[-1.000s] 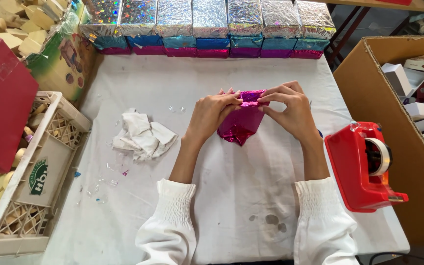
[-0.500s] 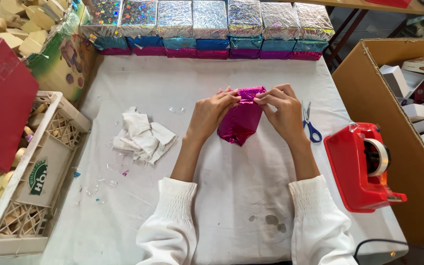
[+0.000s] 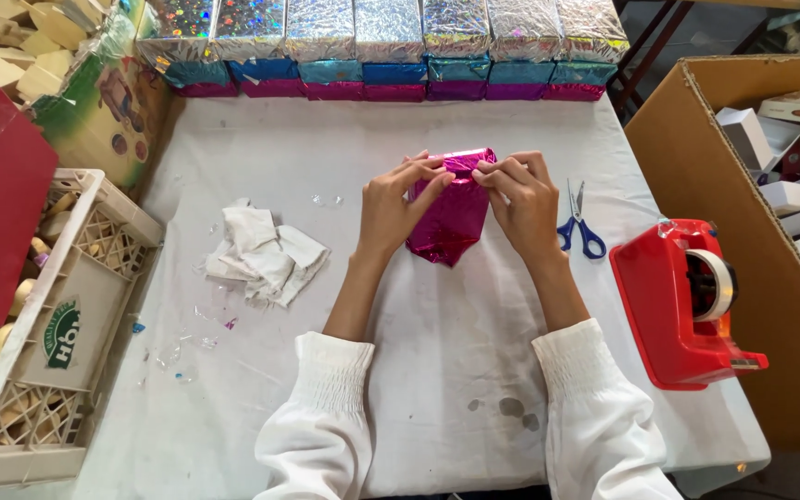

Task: The person wraps a small rectangular box with shiny pink foil paper. They fold the edges, smooth the surface, and secure the seams with clear adhesive tape using a red tape dispenser. The finished wrapped box is held up at the end.

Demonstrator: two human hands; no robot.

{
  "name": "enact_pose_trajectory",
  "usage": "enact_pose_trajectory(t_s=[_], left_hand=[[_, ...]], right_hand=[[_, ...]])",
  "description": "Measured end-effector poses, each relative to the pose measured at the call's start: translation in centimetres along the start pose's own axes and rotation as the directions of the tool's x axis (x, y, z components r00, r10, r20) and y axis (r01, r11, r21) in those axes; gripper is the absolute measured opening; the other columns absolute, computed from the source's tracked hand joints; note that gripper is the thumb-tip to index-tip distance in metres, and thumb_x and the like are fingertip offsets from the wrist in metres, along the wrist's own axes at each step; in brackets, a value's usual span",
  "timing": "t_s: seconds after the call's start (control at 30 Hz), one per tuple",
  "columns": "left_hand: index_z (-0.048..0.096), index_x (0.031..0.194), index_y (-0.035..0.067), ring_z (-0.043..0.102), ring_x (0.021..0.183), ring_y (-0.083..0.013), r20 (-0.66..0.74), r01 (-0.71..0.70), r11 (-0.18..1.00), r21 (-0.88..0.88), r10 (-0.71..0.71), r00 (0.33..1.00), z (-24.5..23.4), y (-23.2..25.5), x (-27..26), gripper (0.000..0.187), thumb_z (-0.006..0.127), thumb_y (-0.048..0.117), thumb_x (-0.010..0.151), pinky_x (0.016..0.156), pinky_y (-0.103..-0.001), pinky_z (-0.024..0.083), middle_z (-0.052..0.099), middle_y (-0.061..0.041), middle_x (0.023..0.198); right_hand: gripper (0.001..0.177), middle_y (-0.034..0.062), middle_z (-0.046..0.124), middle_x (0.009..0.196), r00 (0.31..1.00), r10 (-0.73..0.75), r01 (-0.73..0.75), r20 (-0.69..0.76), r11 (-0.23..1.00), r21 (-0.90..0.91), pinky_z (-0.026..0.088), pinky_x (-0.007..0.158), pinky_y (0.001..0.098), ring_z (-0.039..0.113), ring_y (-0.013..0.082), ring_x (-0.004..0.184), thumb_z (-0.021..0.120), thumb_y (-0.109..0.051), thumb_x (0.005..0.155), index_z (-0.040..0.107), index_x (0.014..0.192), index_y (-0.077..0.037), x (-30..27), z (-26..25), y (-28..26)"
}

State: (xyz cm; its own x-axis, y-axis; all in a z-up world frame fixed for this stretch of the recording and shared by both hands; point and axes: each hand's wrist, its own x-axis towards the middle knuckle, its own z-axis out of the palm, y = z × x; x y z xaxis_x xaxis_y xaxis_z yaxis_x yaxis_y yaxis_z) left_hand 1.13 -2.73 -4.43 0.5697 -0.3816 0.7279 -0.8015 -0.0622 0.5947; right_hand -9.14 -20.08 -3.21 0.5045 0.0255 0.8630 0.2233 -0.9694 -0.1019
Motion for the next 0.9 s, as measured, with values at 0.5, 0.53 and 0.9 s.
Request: enact_pose_trajectory(t_s=[0.5,0.53,0.9], left_hand=[[0.075,0.095,0.008,0.071,0.121,-0.0251,-0.113,0.009,1.0,-0.011,-0.01,0.993,1.1,-0.3,-0.9,0.01,0.08,0.015,0.09,0.1,-0.037,0.058,0.079,-0.004,0.112],[0.075,0.095,0.008,0.071,0.121,-0.0251,-0.114,0.011,1.0,-0.013,-0.013,0.993,1.1,-0.1,-1.0,0.01,0.08,0.015,0.09,0.1,-0.037,0.058,0.079,-0.004,0.112],[0.075,0.1,0.01,0.074,0.11,-0.0246,-0.057,-0.02,1.0,-0.009,0.02,0.998,0.1,0.6,-1.3,0.012,0.079,0.015,0.09,0.091,-0.036,0.06,0.078,-0.005,0.111]], right_hand=[[0.017,-0.0023,0.075,0.105,0.998,0.009,-0.01,-0.064,1.0,-0.023,0.058,0.074,0.0305,0.062,0.0207,0.102,0.08,-0.001,0.089,0.08,0.105,-0.008,-1.2,0.4,-0.8],[0.017,-0.0023,0.075,0.105,0.998,0.008,-0.01,-0.061,1.0,-0.024,0.058,0.074,0.0305,0.062,0.0207,0.102,0.08,-0.001,0.089,0.08,0.105,-0.008,-1.4,0.2,-0.8],[0.018,0.001,0.077,0.103,0.996,0.073,-0.069,-0.043,0.993,0.094,0.053,0.078,0.0339,0.059,0.0194,0.09,0.085,-0.01,0.091,0.081,0.108,-0.011,-1.4,-1.1,-1.1]])
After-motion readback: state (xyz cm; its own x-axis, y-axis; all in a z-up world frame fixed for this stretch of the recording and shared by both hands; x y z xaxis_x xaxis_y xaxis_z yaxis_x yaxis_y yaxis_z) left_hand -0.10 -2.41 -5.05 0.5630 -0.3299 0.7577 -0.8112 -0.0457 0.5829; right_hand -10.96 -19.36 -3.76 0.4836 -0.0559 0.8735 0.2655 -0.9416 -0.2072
